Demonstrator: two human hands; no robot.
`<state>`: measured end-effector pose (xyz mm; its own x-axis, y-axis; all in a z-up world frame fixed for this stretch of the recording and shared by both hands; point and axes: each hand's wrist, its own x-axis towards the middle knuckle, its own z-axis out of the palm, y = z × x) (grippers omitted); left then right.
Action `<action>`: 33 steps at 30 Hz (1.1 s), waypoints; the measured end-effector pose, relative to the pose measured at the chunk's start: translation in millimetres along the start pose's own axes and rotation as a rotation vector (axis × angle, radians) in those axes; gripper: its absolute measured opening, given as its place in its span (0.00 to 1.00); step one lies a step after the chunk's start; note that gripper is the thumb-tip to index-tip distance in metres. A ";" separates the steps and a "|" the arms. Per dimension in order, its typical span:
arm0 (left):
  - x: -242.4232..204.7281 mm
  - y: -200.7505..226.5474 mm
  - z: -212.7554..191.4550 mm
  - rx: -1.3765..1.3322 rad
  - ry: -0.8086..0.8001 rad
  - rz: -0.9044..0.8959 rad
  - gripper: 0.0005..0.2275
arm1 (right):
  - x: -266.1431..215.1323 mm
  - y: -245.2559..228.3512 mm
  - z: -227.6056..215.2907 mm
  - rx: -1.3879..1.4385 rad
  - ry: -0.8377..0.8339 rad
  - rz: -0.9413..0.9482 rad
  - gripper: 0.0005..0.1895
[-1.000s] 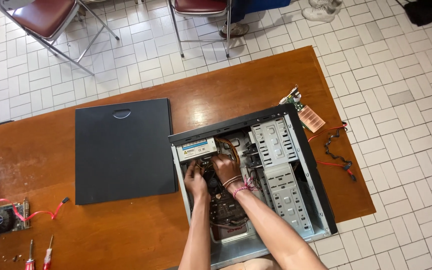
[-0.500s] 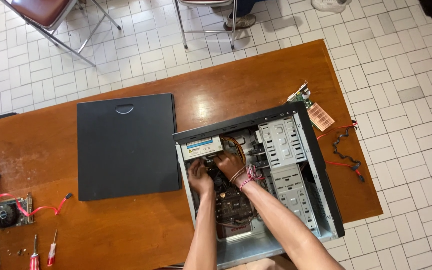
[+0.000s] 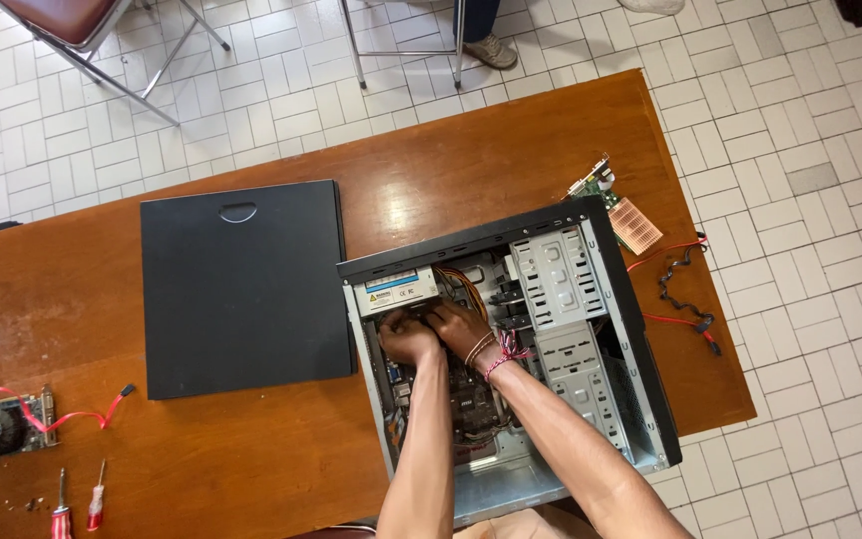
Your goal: The person is assembling a desktop computer by connecting various internal cables. They plug power and data cables into the motherboard and other components inside the open computer case.
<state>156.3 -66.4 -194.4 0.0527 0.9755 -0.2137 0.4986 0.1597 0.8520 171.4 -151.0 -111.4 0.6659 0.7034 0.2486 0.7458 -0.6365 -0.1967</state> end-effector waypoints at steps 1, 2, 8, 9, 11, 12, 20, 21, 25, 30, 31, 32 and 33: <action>-4.4 9.8 -3.4 0.001 -0.003 -0.003 0.08 | -1.6 -0.6 -3.3 -0.002 -0.003 0.001 0.06; -8.8 19.5 -6.7 0.018 0.025 0.012 0.09 | -3.3 -1.1 -6.7 -0.017 0.029 -0.007 0.05; -14.8 30.9 -13.4 -0.021 0.058 0.019 0.07 | -8.6 -8.9 -45.7 -0.069 0.143 -0.027 0.06; -12.3 27.9 -11.4 -0.015 0.065 0.033 0.07 | -8.9 -7.9 -49.7 -0.104 0.170 -0.027 0.06; -3.5 1.4 3.1 -0.006 0.048 0.091 0.06 | -14.4 -1.9 -26.0 -0.087 0.158 -0.015 0.06; 1.3 -12.1 9.7 0.002 0.029 0.150 0.05 | -17.3 0.5 -13.8 -0.072 0.148 -0.001 0.07; -1.2 6.0 -34.0 0.299 -0.349 0.361 0.08 | -20.5 -4.1 12.5 -0.077 -0.067 0.056 0.10; -1.3 10.5 -40.6 0.344 -0.476 0.412 0.12 | -20.9 -3.5 17.6 -0.064 -0.089 0.076 0.10; 3.7 19.8 -56.1 0.452 -0.662 0.483 0.13 | -18.9 4.5 31.7 -0.021 -0.111 0.083 0.13; 23.1 44.7 -77.2 0.910 -0.634 0.990 0.13 | -14.9 2.9 25.6 -0.027 -0.202 0.113 0.13; 24.6 49.2 -80.0 0.912 -0.634 0.988 0.13 | -12.7 0.9 21.3 -0.026 -0.203 0.112 0.13; 26.0 53.6 -82.6 0.941 -0.643 1.036 0.13 | -10.6 -0.9 17.0 -0.031 -0.234 0.124 0.12; 27.1 58.2 -84.5 0.970 -0.652 1.085 0.13 | -8.4 -2.1 12.6 -0.038 -0.265 0.136 0.12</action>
<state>113.6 -17.9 -110.2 0.9513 0.2879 -0.1106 0.3035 -0.9374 0.1708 164.5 -151.7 -125.1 0.7453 0.6658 -0.0351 0.6514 -0.7384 -0.1746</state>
